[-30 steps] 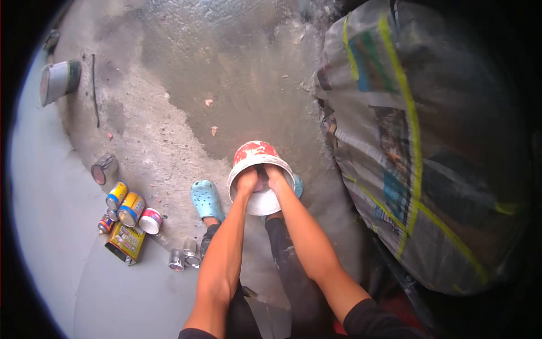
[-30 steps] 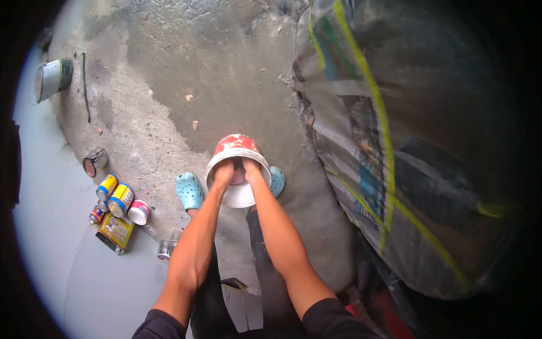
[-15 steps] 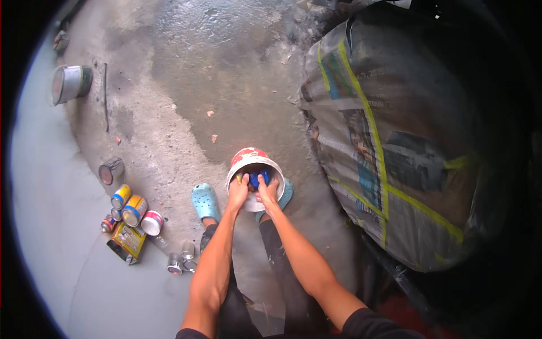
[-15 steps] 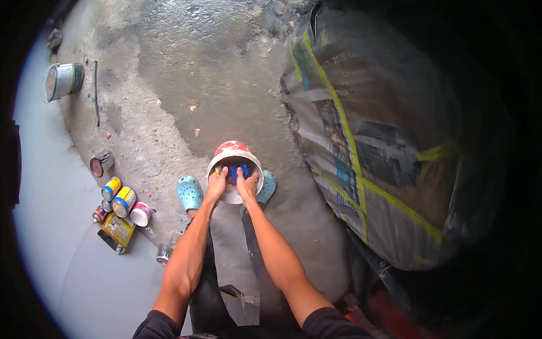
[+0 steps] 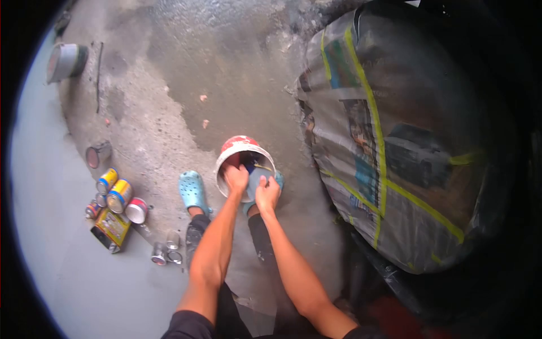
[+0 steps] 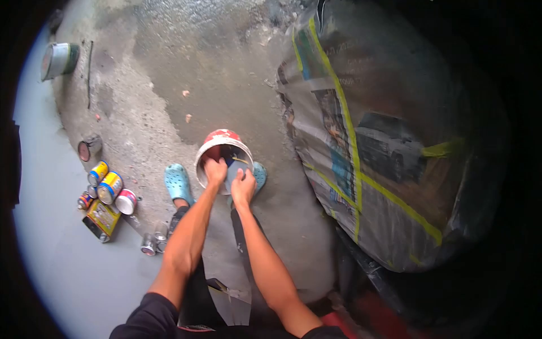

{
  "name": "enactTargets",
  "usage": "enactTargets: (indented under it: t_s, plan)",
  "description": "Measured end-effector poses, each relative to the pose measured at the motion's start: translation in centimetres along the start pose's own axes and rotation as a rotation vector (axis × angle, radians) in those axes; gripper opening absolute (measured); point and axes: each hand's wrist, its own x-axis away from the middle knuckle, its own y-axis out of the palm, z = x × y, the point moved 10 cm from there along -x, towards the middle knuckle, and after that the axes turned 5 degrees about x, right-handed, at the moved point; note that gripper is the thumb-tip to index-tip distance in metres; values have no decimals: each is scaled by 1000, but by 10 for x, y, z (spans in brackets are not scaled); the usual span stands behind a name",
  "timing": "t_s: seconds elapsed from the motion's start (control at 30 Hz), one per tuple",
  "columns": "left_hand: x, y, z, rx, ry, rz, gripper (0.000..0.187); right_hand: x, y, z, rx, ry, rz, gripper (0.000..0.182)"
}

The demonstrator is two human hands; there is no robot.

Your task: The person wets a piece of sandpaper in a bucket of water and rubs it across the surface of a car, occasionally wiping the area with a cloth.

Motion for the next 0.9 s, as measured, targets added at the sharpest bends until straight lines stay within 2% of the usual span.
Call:
enactTargets:
  t_s: [0.03,0.1,0.13,0.2,0.23,0.27,0.3,0.37,0.43,0.5,0.6,0.67,0.77,0.8,0.9]
  plan:
    - [-12,10,-7,-130,9,-25,87,-2,-10,-15,7,-33,-19,35]
    - [-32,21,-10,-209,156,-31,67,-11,-12,-19,-29,-98,-3,35]
    - [-37,27,-13,-192,52,-174,63,-18,-4,-8,-7,-71,-57,34]
    - [-33,12,0,-186,88,-189,59,-18,-6,-8,-26,-135,-49,34]
    - [-23,2,16,-161,218,-97,58,-22,-5,-10,-48,-175,-43,33]
    - [-13,-4,22,-82,279,-127,60,-21,-4,-11,-49,-191,-31,32]
    - [2,-16,42,-2,344,-156,62,-22,0,-11,-74,-115,-103,31]
    - [41,-40,80,250,217,-405,73,-17,11,-10,-126,34,-249,30]
    - [66,-58,112,167,571,-391,82,-14,36,1,-386,87,-343,35]
    - [71,-49,90,-21,362,-589,79,-7,38,-10,-543,138,-376,36]
    - [64,-55,80,60,428,-469,72,2,35,-17,-446,120,-423,38]
    - [61,-57,76,160,461,-440,68,7,44,-12,-460,173,-542,29]
    - [76,-74,99,186,594,-379,65,10,63,-1,-516,181,-600,26]
    - [77,-74,96,238,548,-406,64,12,63,-3,-533,186,-618,26]
    - [73,-73,93,121,581,-405,58,16,60,-9,-618,252,-650,27]
